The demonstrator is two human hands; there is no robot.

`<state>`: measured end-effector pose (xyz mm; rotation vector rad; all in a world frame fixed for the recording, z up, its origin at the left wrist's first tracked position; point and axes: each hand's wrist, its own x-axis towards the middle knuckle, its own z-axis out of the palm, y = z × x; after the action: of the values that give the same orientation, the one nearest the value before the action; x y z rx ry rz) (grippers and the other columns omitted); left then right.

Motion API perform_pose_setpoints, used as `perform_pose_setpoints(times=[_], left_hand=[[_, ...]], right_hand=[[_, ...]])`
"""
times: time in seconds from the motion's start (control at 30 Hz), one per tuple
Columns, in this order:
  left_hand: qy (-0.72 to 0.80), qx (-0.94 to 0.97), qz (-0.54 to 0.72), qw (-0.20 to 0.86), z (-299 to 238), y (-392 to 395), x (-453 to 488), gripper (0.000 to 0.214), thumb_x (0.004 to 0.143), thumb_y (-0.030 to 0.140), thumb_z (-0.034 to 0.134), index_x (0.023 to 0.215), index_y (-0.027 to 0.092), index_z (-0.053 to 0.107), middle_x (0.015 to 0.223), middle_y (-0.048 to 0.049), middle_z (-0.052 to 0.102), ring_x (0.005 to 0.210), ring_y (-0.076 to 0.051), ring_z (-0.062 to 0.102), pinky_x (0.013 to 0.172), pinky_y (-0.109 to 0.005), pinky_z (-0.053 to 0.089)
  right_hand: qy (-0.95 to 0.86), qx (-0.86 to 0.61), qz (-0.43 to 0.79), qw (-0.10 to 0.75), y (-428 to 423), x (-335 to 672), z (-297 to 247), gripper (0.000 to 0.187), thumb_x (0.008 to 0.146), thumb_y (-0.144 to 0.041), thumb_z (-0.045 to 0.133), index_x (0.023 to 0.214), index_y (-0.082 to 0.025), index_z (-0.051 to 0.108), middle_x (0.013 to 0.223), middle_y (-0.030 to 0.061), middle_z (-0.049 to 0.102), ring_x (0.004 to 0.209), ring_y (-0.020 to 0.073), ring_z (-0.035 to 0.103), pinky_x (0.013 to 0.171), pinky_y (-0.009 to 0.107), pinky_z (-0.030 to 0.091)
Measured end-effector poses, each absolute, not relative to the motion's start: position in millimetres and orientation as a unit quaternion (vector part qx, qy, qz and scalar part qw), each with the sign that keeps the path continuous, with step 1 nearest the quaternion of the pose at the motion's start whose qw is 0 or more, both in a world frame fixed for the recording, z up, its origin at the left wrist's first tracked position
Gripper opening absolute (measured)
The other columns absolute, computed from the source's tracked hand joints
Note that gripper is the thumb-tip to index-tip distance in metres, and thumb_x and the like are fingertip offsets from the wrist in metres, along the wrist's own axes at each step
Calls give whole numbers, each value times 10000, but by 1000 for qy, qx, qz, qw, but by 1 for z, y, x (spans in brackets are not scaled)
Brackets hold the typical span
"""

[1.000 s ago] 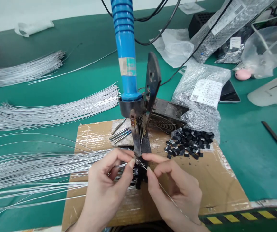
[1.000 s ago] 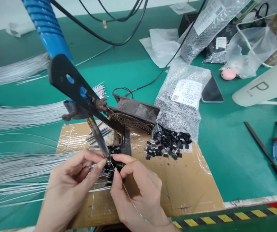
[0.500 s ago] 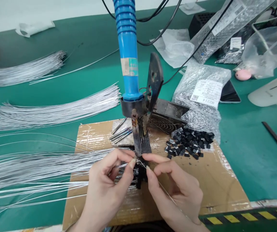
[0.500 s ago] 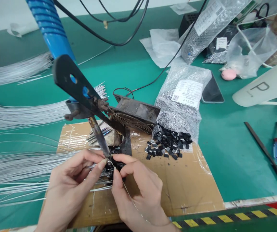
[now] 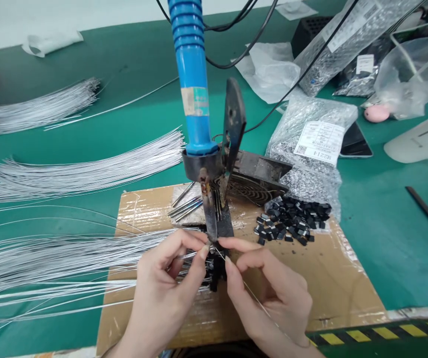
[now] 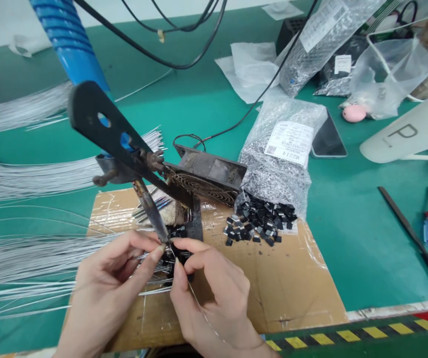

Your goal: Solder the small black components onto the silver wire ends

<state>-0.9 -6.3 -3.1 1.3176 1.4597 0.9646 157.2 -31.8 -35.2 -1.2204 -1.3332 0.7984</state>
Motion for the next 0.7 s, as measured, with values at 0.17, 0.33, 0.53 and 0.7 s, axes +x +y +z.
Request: perform_pose_setpoints(times=[0.17,0.33,0.53,0.7], left_hand=[[588,543,393,453,-4,-8,-2,154,921,113,709,828,235,720,907,23,754,770,-96,707,669,-120,537],[592,546,391,446,-3,-7,-2,145,918,129,711,819,235,724,887,23,754,756,-97,705,654,-123,534],[599,556,381,432,-3,-8,-2,127,916,149,714,814,223,730,882,9,759,739,-103,706,628,-136,528],[601,558,378,430,-5,-9,-3,127,927,164,706,823,235,730,888,13,758,761,-113,709,622,-154,515]], right_hand=[[-558,-522,325,557,-31,155,-34,159,884,-68,691,837,-210,637,1066,34,832,840,125,812,842,191,632],[-563,-517,316,562,-31,155,-35,155,881,-64,698,842,-204,643,1058,45,833,853,133,816,833,189,635],[-581,-510,306,555,-30,157,-37,165,874,-55,709,839,-201,640,1049,59,836,831,146,821,834,204,646],[-583,-509,303,557,-29,157,-36,171,876,-51,709,850,-206,641,1050,50,833,863,149,823,836,204,649]])
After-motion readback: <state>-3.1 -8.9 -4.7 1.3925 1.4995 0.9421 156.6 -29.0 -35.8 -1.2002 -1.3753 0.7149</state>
